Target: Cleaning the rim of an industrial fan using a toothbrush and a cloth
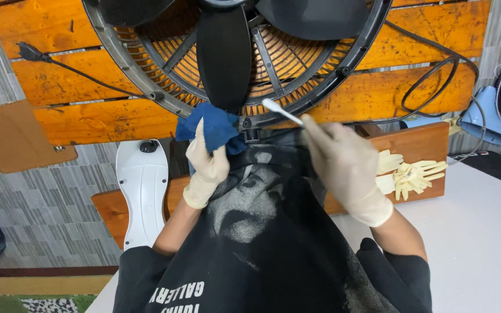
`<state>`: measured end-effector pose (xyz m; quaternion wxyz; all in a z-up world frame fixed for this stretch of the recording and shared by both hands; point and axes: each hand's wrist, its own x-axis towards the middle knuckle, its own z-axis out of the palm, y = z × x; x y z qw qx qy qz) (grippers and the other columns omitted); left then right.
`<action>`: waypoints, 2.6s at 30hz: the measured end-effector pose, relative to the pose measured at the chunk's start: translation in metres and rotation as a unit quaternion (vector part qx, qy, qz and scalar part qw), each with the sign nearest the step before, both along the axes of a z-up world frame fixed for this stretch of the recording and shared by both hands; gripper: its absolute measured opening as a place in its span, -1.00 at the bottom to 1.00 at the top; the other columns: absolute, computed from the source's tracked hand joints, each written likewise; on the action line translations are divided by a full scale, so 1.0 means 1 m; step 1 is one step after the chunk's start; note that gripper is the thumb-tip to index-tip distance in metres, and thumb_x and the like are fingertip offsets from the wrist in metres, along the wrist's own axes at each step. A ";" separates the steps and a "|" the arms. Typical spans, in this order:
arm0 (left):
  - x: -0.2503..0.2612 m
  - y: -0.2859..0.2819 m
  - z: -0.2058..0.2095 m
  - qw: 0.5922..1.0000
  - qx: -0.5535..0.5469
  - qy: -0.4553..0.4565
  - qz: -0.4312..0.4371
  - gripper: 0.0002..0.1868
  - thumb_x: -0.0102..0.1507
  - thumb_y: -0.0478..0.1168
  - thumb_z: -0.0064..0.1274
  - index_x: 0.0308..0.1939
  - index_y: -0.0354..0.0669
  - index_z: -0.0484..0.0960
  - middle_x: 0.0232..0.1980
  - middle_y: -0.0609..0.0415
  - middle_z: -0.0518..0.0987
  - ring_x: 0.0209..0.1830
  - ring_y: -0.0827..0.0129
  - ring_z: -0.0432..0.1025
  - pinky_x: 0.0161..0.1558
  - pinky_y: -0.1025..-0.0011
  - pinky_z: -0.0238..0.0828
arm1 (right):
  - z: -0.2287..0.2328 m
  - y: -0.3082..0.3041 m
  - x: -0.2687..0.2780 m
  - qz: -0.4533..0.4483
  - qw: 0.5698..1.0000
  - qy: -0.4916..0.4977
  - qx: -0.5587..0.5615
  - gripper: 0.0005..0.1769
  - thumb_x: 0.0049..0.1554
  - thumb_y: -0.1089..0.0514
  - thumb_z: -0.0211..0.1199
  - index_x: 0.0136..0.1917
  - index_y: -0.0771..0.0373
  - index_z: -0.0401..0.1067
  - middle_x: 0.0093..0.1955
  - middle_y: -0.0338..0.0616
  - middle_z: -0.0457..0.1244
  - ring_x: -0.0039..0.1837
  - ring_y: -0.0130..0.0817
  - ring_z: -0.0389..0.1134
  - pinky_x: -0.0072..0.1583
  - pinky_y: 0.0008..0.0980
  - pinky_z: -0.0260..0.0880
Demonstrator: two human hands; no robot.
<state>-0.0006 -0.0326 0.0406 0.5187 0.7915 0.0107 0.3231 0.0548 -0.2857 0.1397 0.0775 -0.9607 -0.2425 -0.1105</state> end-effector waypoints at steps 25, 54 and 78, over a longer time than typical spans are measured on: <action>0.031 -0.020 0.036 0.898 0.390 0.131 -0.159 -0.60 0.34 -0.11 0.01 0.18 -0.27 0.58 0.08 -0.12 0.56 0.06 0.07 0.47 0.03 0.23 0.49 | 0.011 -0.030 -0.010 -0.035 0.886 0.291 0.359 -0.60 0.18 0.35 0.32 0.29 0.19 0.58 -0.12 -0.13 0.40 -0.12 -0.16 0.47 -0.13 -0.25 0.44; 0.044 0.023 0.050 0.905 0.256 0.192 -0.281 -0.69 0.37 -0.15 -0.04 -0.03 -0.35 0.66 0.02 -0.11 0.62 0.03 -0.09 0.47 0.10 0.12 0.40 | -0.075 0.022 0.026 -0.003 0.949 0.081 0.306 -0.69 0.30 0.10 0.27 0.31 -0.01 0.58 0.00 -0.34 0.47 -0.06 -0.34 0.52 -0.04 -0.37 0.52; 0.028 0.023 0.054 0.954 0.160 0.199 -0.159 -0.75 0.42 -0.31 -0.03 0.10 -0.37 0.63 0.08 -0.19 0.65 0.21 -0.07 0.50 0.45 0.03 0.03 | 0.049 -0.021 0.045 0.086 0.823 0.394 0.399 -0.49 0.18 0.42 0.18 0.40 0.27 0.33 -0.48 -0.20 0.36 -0.36 -0.27 0.48 -0.23 -0.35 0.46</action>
